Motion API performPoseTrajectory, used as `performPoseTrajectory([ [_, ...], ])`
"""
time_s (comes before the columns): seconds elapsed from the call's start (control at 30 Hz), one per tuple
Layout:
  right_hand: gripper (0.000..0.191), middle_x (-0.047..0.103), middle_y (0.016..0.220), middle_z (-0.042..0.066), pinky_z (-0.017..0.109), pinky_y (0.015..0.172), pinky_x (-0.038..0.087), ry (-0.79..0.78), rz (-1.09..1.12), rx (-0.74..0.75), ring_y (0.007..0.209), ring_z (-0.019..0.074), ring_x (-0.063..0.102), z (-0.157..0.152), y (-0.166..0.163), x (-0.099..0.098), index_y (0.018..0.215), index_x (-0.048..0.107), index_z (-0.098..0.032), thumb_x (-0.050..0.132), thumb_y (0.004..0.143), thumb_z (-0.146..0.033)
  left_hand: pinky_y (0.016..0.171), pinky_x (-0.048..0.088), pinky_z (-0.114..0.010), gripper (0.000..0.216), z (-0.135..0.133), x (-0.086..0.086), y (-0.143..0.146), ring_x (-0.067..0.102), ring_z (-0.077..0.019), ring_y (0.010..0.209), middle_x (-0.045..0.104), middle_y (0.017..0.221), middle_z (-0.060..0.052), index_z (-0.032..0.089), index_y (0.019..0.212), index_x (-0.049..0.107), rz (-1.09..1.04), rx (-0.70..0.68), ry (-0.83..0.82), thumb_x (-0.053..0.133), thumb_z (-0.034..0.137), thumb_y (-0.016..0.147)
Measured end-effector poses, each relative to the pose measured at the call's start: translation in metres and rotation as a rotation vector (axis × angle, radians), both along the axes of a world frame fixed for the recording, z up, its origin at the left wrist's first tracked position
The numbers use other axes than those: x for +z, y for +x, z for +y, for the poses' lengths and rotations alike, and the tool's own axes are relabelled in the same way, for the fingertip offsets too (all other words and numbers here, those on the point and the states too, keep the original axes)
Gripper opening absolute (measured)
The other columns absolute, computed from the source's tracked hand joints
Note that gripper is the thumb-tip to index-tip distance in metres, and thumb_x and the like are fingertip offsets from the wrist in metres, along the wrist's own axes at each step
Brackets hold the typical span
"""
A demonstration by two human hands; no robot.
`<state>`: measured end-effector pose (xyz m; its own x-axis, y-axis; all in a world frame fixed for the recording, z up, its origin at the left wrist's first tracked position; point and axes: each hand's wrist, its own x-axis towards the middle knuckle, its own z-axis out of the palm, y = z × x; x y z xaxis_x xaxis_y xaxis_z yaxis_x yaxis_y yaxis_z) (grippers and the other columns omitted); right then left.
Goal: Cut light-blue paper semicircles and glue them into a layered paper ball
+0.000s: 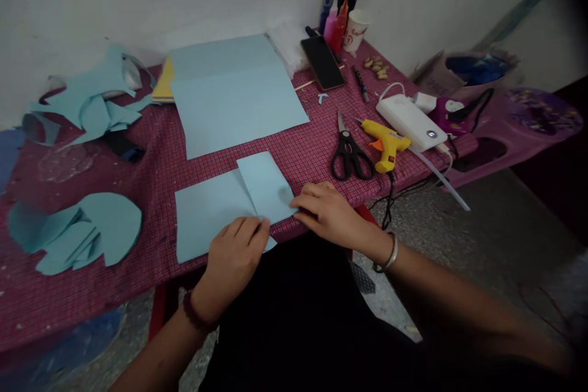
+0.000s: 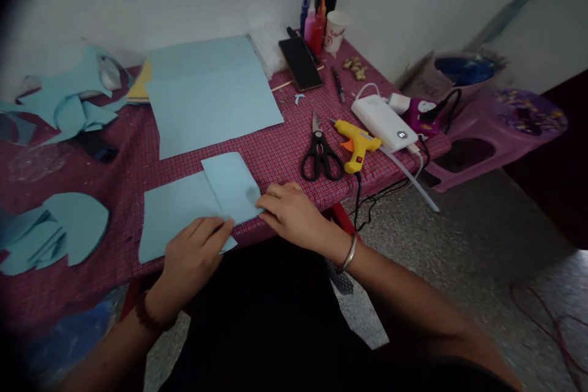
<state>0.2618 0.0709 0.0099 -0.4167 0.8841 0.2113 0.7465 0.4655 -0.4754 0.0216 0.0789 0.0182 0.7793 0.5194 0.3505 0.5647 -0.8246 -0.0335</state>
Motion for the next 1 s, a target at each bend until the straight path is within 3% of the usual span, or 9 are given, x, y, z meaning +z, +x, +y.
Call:
performPoseTrajectory([
  [0.5, 0.01, 0.059, 0.087, 0.002, 0.031, 0.079, 0.035, -0.016, 0.078, -0.017, 0.084, 0.0171, 0.055, 0.001, 0.0, -0.001, 0.097, 0.067, -0.019, 0.06, 0.091, -0.021, 0.056, 0.051, -0.034, 0.022, -0.001, 0.014, 0.014, 0.056, -0.023, 0.07, 0.061, 0.08, -0.007, 0.01, 0.092, 0.064, 0.221, 0.025, -0.048, 0.045, 0.0, 0.084],
  [0.7, 0.012, 0.06, 0.086, 0.003, 0.032, 0.08, 0.037, -0.035, 0.031, -0.011, 0.082, 0.017, 0.056, 0.0, -0.002, 0.005, 0.098, 0.069, -0.018, 0.058, 0.092, -0.021, 0.057, 0.055, -0.034, 0.021, -0.001, 0.02, 0.018, 0.061, -0.0233, 0.073, 0.065, 0.083, -0.008, 0.012, 0.085, 0.066, 0.296, 0.021, -0.043, 0.049, 0.0, 0.082],
  [0.77, 0.016, 0.063, 0.094, 0.006, 0.034, 0.081, 0.039, -0.023, -0.01, -0.021, 0.087, 0.0187, 0.057, -0.005, -0.001, 0.007, 0.103, 0.069, -0.019, 0.056, 0.093, -0.021, 0.068, 0.058, -0.037, 0.023, -0.006, 0.019, 0.021, 0.065, -0.0264, 0.088, 0.068, 0.098, -0.014, 0.01, 0.089, 0.068, 0.315, 0.017, -0.02, 0.048, 0.0, 0.081],
  [0.87, 0.029, 0.062, 0.127, 0.01, 0.045, 0.096, 0.038, 0.028, -0.083, 0.001, 0.114, 0.0252, 0.053, -0.018, 0.003, 0.003, 0.122, 0.063, -0.02, 0.056, 0.093, -0.023, 0.079, 0.058, -0.041, 0.037, -0.02, 0.011, 0.026, 0.064, -0.0324, 0.108, 0.064, 0.118, -0.025, 0.002, 0.112, 0.064, 0.35, 0.088, 0.041, 0.044, -0.002, 0.081],
  [1.0, 0.051, 0.048, 0.148, 0.005, 0.055, 0.116, 0.016, 0.025, -0.166, 0.143, 0.141, 0.0263, 0.033, -0.03, 0.013, -0.005, 0.143, 0.043, -0.022, 0.054, 0.095, -0.036, 0.083, 0.058, -0.041, 0.049, -0.038, -0.006, 0.034, 0.059, -0.034, 0.119, 0.057, 0.13, -0.028, 0.003, 0.131, 0.054, 0.373, 0.236, 0.018, 0.04, -0.001, 0.084],
])
